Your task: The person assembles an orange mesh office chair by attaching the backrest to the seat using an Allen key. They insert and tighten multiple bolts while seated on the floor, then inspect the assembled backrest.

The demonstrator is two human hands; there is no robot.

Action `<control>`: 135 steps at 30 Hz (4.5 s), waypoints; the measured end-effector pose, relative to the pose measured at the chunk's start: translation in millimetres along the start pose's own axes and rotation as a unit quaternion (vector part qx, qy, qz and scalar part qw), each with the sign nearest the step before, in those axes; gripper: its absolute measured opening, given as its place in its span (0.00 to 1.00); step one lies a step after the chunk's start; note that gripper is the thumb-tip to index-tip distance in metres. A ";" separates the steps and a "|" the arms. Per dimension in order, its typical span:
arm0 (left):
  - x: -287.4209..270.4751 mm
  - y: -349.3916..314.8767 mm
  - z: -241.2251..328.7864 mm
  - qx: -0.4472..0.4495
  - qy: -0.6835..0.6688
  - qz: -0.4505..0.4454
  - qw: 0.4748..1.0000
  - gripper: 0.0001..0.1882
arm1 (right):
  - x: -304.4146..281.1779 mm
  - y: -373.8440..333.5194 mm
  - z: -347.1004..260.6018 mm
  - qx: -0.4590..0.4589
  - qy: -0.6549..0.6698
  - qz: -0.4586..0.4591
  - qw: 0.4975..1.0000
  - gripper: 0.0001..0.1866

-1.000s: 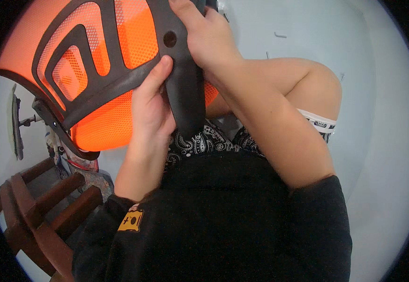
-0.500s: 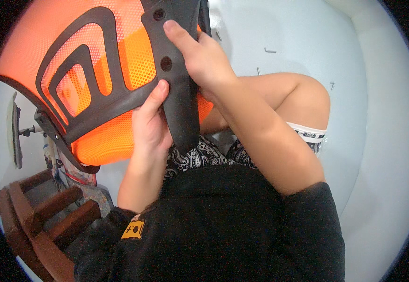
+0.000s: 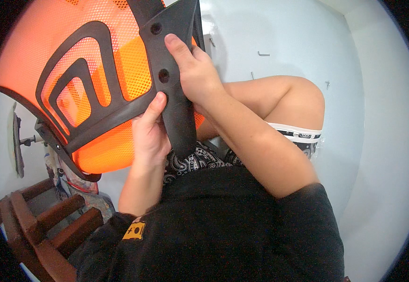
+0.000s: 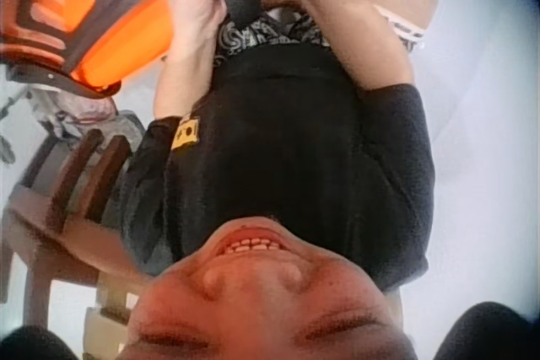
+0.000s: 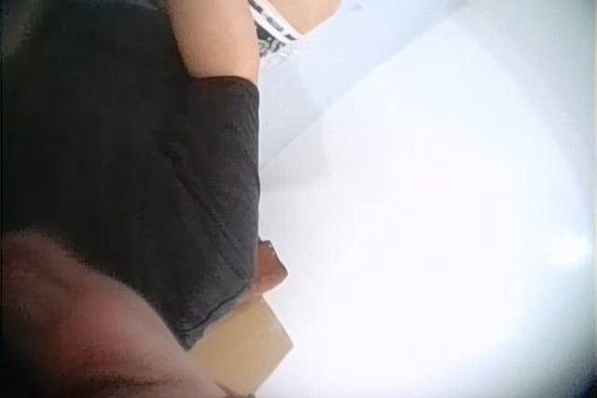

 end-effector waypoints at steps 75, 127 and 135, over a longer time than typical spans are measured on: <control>-19.5 54.0 13.8 -0.063 -0.171 -0.064 0.981 0.27 | -5.3 -14.4 -19.0 -0.178 -0.379 0.068 0.906 0.40; -16.0 40.3 11.8 -0.072 0.002 0.104 0.992 0.28 | -30.8 -8.9 -21.7 -0.249 -0.367 0.165 0.881 0.40; -16.9 33.0 16.2 -0.071 0.076 0.133 0.986 0.28 | -28.6 -11.7 -23.0 -0.231 -0.365 0.176 0.885 0.38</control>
Point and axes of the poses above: each hand's wrist, its own y-axis towards the middle knuckle, its own x-axis out of the palm, z = x × y, the point moved 8 cm from there along y, towards the middle knuckle, and after that the axes turned 9 degrees about z, right-handed, at the moved point
